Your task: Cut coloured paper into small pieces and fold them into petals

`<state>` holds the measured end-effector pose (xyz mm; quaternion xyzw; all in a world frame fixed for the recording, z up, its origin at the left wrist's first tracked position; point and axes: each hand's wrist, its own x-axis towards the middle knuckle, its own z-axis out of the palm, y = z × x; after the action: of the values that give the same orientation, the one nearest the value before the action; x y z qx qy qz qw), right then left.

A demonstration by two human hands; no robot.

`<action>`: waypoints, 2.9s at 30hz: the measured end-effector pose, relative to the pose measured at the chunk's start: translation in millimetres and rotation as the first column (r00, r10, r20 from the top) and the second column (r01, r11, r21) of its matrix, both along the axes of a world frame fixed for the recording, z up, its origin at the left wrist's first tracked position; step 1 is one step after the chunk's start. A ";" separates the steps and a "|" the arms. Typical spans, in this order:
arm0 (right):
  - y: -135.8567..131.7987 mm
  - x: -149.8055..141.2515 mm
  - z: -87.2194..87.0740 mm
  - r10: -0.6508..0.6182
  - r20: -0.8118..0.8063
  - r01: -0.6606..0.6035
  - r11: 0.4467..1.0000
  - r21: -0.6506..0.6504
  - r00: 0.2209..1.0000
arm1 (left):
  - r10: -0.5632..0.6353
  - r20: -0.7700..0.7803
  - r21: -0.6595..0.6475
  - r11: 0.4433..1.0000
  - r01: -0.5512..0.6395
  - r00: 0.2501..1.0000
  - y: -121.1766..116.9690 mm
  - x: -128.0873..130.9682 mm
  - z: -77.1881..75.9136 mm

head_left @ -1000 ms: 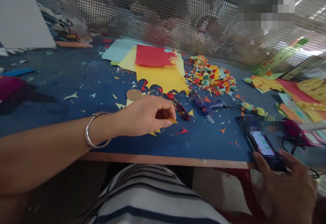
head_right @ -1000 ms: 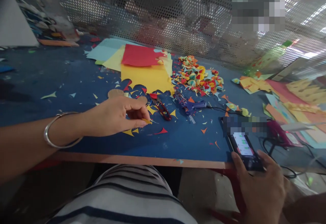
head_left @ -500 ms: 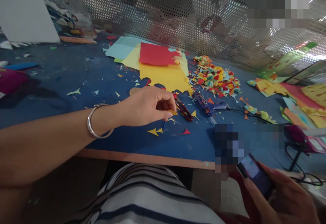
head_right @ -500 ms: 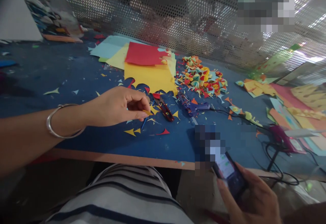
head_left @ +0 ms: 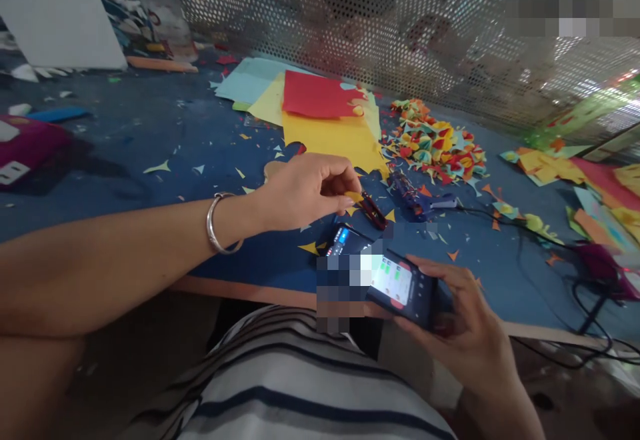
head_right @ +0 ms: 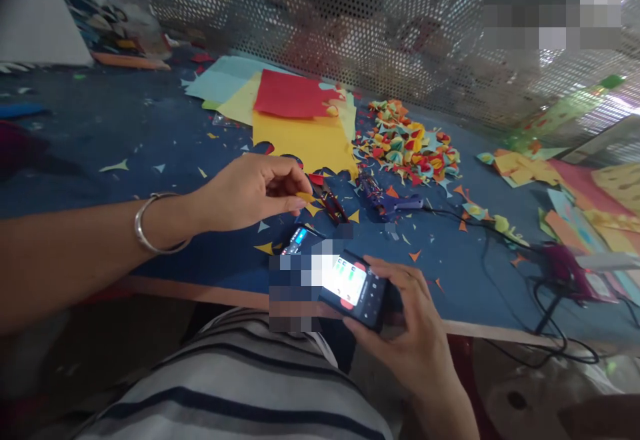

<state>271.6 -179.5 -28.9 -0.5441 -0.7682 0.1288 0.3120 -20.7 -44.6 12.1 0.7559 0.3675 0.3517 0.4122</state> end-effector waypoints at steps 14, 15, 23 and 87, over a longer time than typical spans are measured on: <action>11.1 -14.0 2.0 0.093 0.155 -0.116 0.983 0.143 0.984 | 0.095 0.081 0.012 0.995 -0.097 0.992 12.7 -2.3 -8.4; 11.1 -14.1 1.9 0.099 0.156 -0.122 0.981 0.149 0.983 | 0.094 0.086 0.014 0.995 -0.096 0.992 12.8 -2.2 -8.9; 12.5 -17.5 1.0 0.120 0.171 -0.153 0.969 0.196 0.978 | 0.088 0.052 0.047 0.995 -0.090 0.995 9.9 -2.3 -10.1; 12.3 -11.3 1.0 0.186 0.212 -0.239 0.935 0.261 0.959 | 0.136 0.172 -0.092 0.988 -0.121 0.976 18.5 -12.1 -2.9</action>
<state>260.3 -167.2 -28.0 -0.4165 -0.8587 -0.0004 0.2987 -32.8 -26.1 9.1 0.6789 0.3913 0.4284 0.4499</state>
